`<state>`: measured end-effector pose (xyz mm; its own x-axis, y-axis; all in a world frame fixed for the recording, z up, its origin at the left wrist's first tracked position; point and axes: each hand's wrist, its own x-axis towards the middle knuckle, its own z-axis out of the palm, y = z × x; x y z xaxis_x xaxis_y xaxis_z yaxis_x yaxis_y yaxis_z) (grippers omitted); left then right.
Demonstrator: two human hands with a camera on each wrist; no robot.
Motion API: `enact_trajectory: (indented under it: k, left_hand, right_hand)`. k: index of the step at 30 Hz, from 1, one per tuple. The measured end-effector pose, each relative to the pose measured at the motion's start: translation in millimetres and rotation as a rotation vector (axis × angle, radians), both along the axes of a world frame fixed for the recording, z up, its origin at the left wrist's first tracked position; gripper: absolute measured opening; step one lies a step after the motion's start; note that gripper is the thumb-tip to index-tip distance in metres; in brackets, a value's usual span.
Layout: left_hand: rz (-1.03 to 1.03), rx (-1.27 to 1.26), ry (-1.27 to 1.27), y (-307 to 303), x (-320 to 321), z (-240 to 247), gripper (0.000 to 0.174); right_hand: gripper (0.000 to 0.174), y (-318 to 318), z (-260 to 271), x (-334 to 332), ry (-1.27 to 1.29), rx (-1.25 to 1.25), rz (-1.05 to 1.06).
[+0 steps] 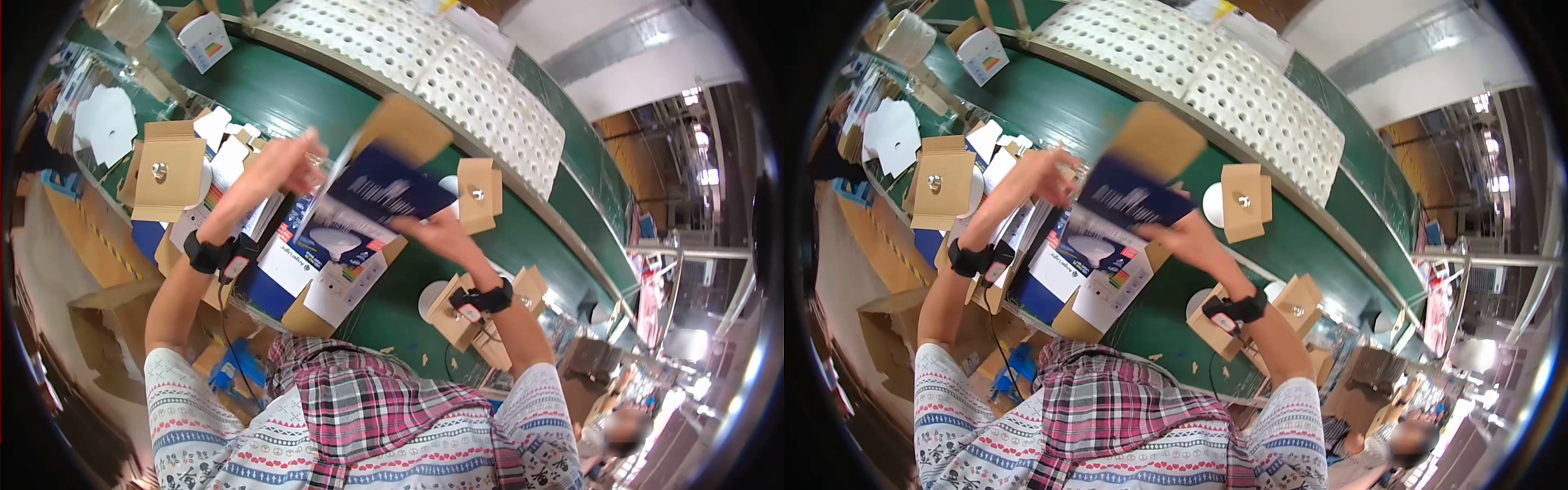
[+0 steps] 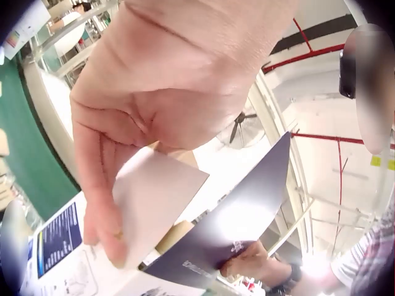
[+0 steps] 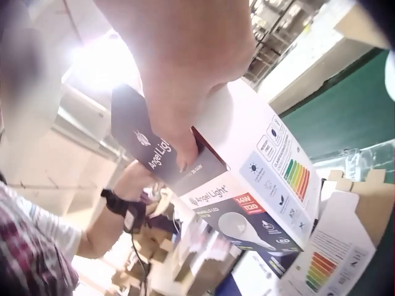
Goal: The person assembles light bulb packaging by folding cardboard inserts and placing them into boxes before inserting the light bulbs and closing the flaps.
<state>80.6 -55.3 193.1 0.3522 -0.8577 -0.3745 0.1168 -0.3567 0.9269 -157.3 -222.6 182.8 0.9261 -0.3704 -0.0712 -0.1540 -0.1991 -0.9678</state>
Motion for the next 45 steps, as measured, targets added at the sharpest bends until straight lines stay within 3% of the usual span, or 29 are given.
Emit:
enact_trajectory:
  k: [2, 4, 6, 8, 10, 11, 12, 14, 15, 16, 17, 18, 20, 23, 26, 29, 31, 34, 35, 38, 39, 42, 44, 45]
  left_hand:
    - [0.211, -0.210, -0.020, 1, 15, 8, 0.057]
    - [0.395, -0.330, -0.075, 5, 16, -6, 0.057]
    - [0.398, -0.302, 0.117, 7, 12, -43, 0.059]
    - [0.325, -0.267, 0.189, -1, -8, -75, 0.064]
    - [0.277, -0.247, 0.183, -5, -32, -63, 0.067]
    - [0.297, -0.291, 0.221, -5, -42, -61, 0.076]
    - [0.344, -0.277, 0.260, -6, -46, -78, 0.072]
    - [0.316, -0.136, 0.107, 4, -55, -112, 0.066]
    - [0.270, -0.069, -0.091, 11, -62, -141, 0.063]
    - [0.171, 0.039, -0.451, 20, -69, -141, 0.069]
    - [0.111, 0.077, -0.666, 30, -76, -152, 0.075]
    - [0.046, 0.107, -0.879, 40, -83, -169, 0.082]
    - [-0.021, 0.244, -1.009, 50, -93, -176, 0.093]
    - [-0.090, 0.367, -1.017, 57, -96, -187, 0.103]
    - [-0.060, 0.397, -1.046, 55, -95, -187, 0.100]
    - [-0.052, 0.425, -1.074, 50, -93, -189, 0.098]
    - [-0.021, 0.407, -1.107, 47, -88, -187, 0.091]
    - [-0.026, 0.457, -1.081, 44, -76, -197, 0.088]
    - [-0.029, 0.440, -1.093, 45, -72, -197, 0.067]
    - [-0.042, 0.367, -0.732, 49, -57, -177, 0.044]
    - [0.028, 0.126, -0.841, 54, -58, -174, 0.029]
    - [-0.004, 0.212, -0.687, 50, -65, -104, 0.021]
    - [-0.017, 0.103, -0.876, 54, -73, -67, 0.016]
    - [-0.018, 0.063, -0.916, 55, -80, -49, 0.014]
  right_hand:
    - [0.025, -43, -14, -6, 0.113, 0.314, -0.201]
    - [0.032, -76, -23, -2, -0.243, 0.693, -0.263]
    - [0.034, -105, -34, -3, -0.280, 0.946, -0.355]
    - [0.036, -120, -36, 7, -0.282, 0.990, -0.355]
    - [0.036, -122, -34, 22, -0.317, 0.938, -0.346]
    - [0.043, -122, -29, 31, -0.342, 0.773, -0.295]
    - [0.036, -116, -24, 43, -0.334, 0.541, -0.358]
    - [0.027, -109, -4, 58, 0.028, 0.094, -0.294]
    - [0.022, -97, -7, 71, -0.014, -0.041, -0.287]
    - [0.027, -94, -18, 84, -0.124, -0.220, -0.184]
    - [0.030, -108, -46, 91, -0.128, -0.867, -0.105]
    - [0.033, -106, -68, 91, -0.227, -1.028, -0.052]
    - [0.035, -109, -86, 93, 0.099, -1.200, 0.203]
    - [0.038, -82, -49, 88, -0.149, -1.270, -0.119]
    - [0.036, -47, -9, 52, -0.058, -1.027, -0.223]
    - [0.029, -5, -48, 5, 0.207, -0.580, 0.006]
    - [0.039, 20, -100, -10, 0.382, -0.596, 0.146]
    - [0.053, 40, -152, -16, 0.481, -0.708, 0.109]
    - [0.054, 40, -161, -16, 0.445, -0.726, 0.066]
    - [0.056, 45, -169, -19, 0.370, -0.709, -0.013]
    - [0.054, 41, -167, -19, 0.351, -0.670, -0.011]
    - [0.044, 31, -145, -21, 0.310, -0.424, 0.039]
    - [0.040, 32, -114, -17, 0.328, -0.205, 0.097]
    - [0.031, 35, -118, -18, 0.196, -0.333, 0.060]
